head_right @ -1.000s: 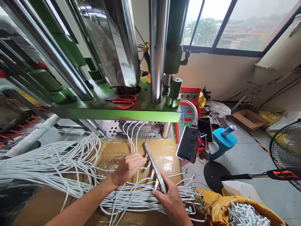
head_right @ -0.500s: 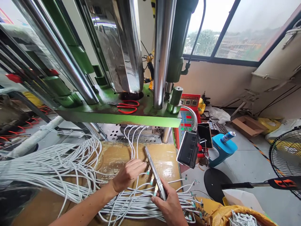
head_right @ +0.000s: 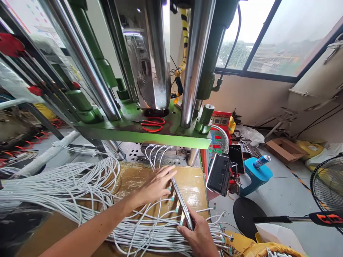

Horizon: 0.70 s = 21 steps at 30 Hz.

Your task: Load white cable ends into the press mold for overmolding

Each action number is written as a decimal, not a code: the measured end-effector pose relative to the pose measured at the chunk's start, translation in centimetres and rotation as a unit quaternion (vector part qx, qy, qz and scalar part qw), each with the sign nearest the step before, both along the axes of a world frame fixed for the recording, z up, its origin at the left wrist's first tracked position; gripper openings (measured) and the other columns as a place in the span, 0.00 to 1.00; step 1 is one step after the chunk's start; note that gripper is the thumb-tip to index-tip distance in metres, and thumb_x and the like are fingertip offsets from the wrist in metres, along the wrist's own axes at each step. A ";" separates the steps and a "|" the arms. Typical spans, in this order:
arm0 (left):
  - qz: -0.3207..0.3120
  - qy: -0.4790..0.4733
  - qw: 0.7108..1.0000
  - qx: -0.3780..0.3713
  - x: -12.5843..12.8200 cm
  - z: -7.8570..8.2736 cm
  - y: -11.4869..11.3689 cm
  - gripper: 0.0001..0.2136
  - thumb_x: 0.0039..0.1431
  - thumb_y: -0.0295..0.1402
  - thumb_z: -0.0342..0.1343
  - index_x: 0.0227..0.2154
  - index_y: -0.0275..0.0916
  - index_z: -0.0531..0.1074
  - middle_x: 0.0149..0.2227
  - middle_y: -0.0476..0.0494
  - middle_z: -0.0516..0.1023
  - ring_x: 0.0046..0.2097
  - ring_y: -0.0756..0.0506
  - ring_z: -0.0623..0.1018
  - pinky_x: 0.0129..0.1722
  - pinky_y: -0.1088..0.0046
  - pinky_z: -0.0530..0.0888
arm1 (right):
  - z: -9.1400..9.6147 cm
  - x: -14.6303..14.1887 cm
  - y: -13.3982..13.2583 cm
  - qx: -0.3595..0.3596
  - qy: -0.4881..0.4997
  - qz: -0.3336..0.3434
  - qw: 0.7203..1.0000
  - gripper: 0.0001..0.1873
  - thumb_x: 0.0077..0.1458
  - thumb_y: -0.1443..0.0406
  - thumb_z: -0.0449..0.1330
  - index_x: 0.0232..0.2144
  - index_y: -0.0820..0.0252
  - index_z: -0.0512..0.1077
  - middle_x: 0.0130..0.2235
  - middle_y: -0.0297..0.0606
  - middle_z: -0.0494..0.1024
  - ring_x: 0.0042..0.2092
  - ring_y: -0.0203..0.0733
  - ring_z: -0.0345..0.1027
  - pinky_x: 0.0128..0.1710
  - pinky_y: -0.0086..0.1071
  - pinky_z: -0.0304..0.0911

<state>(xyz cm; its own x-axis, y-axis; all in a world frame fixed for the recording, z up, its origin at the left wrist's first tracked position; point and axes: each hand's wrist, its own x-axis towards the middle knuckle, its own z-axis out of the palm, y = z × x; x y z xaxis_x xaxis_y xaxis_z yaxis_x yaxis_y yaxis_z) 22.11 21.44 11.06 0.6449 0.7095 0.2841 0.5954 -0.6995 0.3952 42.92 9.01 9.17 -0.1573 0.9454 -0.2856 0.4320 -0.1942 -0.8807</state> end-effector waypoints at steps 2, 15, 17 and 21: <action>-0.045 0.032 0.998 -0.013 0.0 0.8 0.9 0.18 0.47 0.31 0.63 0.44 0.42 0.72 0.48 0.44 0.75 0.52 0.39 0.71 0.56 0.55 0.63 | 0.6 0.4 0.1 0.015 -0.090 0.023 0.996 0.33 0.48 0.64 0.60 0.59 0.57 0.63 0.49 0.41 0.76 0.51 0.51 0.66 0.51 0.36 0.59; 0.210 -0.014 0.976 0.061 -0.4 -1.1 3.1 0.31 0.48 0.37 0.64 0.56 0.40 0.63 0.65 0.34 0.56 0.64 0.31 0.56 0.61 0.45 0.51 | 6.1 -7.3 19.6 0.348 -0.337 0.067 0.872 0.17 0.63 0.67 0.48 0.49 0.66 0.70 0.51 0.48 0.74 0.54 0.50 0.65 0.52 0.41 0.59; 0.310 -0.003 0.948 0.074 -2.2 -2.0 3.7 0.39 0.45 0.29 0.64 0.62 0.38 0.55 0.68 0.31 0.46 0.67 0.30 0.49 0.61 0.45 0.52 | 5.4 -10.0 23.9 0.368 -0.326 0.055 0.869 0.14 0.64 0.66 0.50 0.47 0.67 0.71 0.48 0.46 0.75 0.50 0.48 0.67 0.52 0.43 0.60; 0.382 -0.001 0.922 0.060 -6.0 -3.8 4.3 0.37 0.50 0.22 0.56 0.64 0.36 0.50 0.63 0.32 0.60 0.62 0.34 0.61 0.58 0.52 0.61 | 4.2 -13.1 26.8 0.399 -0.303 0.056 0.864 0.14 0.62 0.60 0.55 0.44 0.64 0.71 0.46 0.39 0.75 0.46 0.44 0.69 0.50 0.45 0.62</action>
